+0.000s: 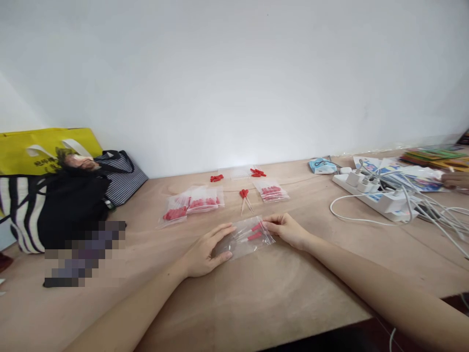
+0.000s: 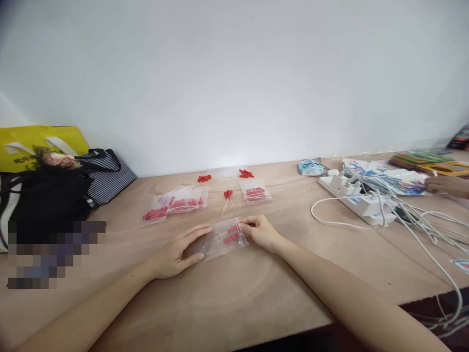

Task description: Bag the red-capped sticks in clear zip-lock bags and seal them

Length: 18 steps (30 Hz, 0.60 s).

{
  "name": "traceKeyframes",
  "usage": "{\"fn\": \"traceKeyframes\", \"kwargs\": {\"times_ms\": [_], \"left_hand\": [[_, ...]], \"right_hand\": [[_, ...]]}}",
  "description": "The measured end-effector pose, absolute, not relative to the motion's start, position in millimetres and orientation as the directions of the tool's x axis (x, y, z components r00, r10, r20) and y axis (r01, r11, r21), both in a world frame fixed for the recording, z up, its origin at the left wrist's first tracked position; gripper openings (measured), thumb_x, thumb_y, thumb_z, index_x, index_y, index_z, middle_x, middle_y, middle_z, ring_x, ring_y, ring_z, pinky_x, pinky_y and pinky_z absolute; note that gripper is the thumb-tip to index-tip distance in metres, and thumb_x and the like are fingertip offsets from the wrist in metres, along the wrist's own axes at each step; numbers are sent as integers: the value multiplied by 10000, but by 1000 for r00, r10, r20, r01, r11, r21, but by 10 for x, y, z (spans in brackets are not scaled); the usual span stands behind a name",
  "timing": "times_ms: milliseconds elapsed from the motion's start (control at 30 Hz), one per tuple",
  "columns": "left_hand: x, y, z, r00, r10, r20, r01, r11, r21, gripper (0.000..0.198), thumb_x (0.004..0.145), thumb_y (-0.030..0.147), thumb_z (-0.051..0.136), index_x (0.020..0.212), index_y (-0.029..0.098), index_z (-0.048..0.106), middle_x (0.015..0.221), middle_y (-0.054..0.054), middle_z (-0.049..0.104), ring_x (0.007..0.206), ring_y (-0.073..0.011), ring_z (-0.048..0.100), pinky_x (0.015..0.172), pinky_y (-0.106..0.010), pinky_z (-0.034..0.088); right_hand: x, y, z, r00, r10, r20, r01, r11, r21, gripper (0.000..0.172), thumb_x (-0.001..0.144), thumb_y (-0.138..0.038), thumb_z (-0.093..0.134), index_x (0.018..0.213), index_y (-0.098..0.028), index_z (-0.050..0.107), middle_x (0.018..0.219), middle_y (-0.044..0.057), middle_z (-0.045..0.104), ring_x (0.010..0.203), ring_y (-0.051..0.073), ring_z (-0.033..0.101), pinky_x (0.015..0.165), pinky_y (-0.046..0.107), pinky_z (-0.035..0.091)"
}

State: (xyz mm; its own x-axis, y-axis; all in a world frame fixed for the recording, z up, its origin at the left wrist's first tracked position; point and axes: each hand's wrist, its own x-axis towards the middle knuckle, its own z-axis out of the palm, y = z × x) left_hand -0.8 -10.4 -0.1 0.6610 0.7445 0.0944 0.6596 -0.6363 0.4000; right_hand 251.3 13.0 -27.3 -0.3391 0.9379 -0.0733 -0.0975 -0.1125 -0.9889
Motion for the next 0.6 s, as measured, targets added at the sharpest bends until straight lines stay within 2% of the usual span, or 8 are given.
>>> {"fn": "traceKeyframes", "kwargs": {"times_ms": [133,300,500,600], "left_hand": [[-10,-97,-3,664,742,94,657,-638,401,501,831,377,442,1293,277,275,1361,-33,297,1219,-209,322,1003,-378,299],[-3,-100,9,668,738,99,647,-641,414,492,829,366,444,1287,273,292,1366,-40,287,1214,-226,326,997,-391,303],[-1,-100,19,671,735,94,644,-641,418,480,831,341,443,1285,278,301,1369,-34,278,1211,-220,331,996,-381,306],[-8,-97,12,681,726,93,633,-649,422,446,832,344,442,1262,267,353,1361,-41,292,1203,-222,347,992,-372,314]], "right_hand": [[2496,137,-319,-379,925,14,32,28,-999,336,609,-449,628,732,-139,665,691,30,659,613,121,574,617,256,445],[2457,144,-341,-263,965,-9,38,1,-999,318,586,-376,651,788,-131,655,552,-5,613,392,55,449,399,187,359],[2466,104,-280,-350,937,4,52,24,-998,242,647,-345,592,776,-149,652,487,-31,564,384,52,430,377,166,331],[2517,116,-261,-331,943,-15,180,48,-983,217,680,-320,556,788,-153,643,410,-53,497,327,48,384,333,156,275]]}}
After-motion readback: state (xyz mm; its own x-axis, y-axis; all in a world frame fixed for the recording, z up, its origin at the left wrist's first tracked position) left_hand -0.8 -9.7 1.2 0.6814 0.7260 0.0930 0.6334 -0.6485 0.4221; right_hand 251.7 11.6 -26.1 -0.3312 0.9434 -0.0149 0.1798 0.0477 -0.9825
